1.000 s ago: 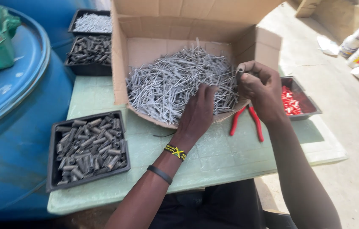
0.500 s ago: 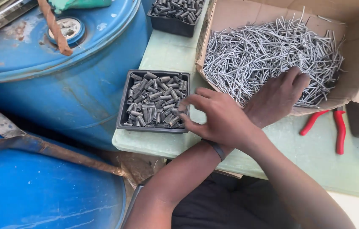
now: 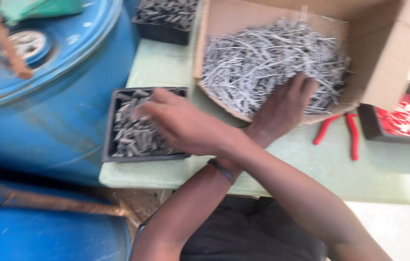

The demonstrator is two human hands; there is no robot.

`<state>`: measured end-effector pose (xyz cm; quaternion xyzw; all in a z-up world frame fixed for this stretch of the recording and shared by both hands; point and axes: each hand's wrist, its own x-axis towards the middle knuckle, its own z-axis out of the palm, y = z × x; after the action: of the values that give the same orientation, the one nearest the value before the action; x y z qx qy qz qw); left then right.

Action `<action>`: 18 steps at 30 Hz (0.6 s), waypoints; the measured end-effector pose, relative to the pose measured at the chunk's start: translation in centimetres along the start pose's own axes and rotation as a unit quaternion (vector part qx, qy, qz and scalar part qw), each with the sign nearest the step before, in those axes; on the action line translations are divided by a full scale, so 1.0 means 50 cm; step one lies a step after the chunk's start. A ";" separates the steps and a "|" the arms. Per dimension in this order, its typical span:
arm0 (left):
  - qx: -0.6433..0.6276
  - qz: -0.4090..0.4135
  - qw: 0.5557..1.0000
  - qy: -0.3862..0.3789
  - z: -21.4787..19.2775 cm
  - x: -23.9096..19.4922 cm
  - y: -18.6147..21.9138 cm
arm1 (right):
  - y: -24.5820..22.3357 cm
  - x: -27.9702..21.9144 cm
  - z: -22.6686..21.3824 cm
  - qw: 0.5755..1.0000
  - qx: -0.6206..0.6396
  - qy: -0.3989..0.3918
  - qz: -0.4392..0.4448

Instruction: Sorting metal nails and plastic wall plugs from a large cardboard box into separate plastic trays

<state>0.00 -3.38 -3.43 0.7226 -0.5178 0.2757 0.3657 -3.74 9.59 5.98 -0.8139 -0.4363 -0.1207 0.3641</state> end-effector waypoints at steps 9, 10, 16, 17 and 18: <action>-0.012 -0.008 0.999 0.040 -0.032 0.005 0.024 | -0.022 -0.086 -0.090 0.992 -0.123 -0.026 -0.023; -0.014 -0.005 0.999 0.040 0.025 -0.001 -0.001 | -0.021 -0.116 -0.116 0.991 -0.126 -0.025 -0.022; -0.148 -0.024 0.989 -0.014 -0.023 0.004 -0.001 | -0.006 -0.281 -0.280 0.932 -0.180 0.255 0.182; -0.091 -0.004 0.996 0.009 -0.029 0.007 0.005 | 0.008 -0.305 -0.295 0.921 -0.193 0.264 0.211; -0.035 0.017 0.999 0.029 -0.034 0.008 0.013 | 0.021 -0.331 -0.309 0.908 -0.205 0.274 0.242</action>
<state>-0.52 -2.33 -1.98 0.6918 -0.5287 0.2845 0.4012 -10.78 -11.87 7.86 -0.8861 -0.0748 -0.3338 0.3126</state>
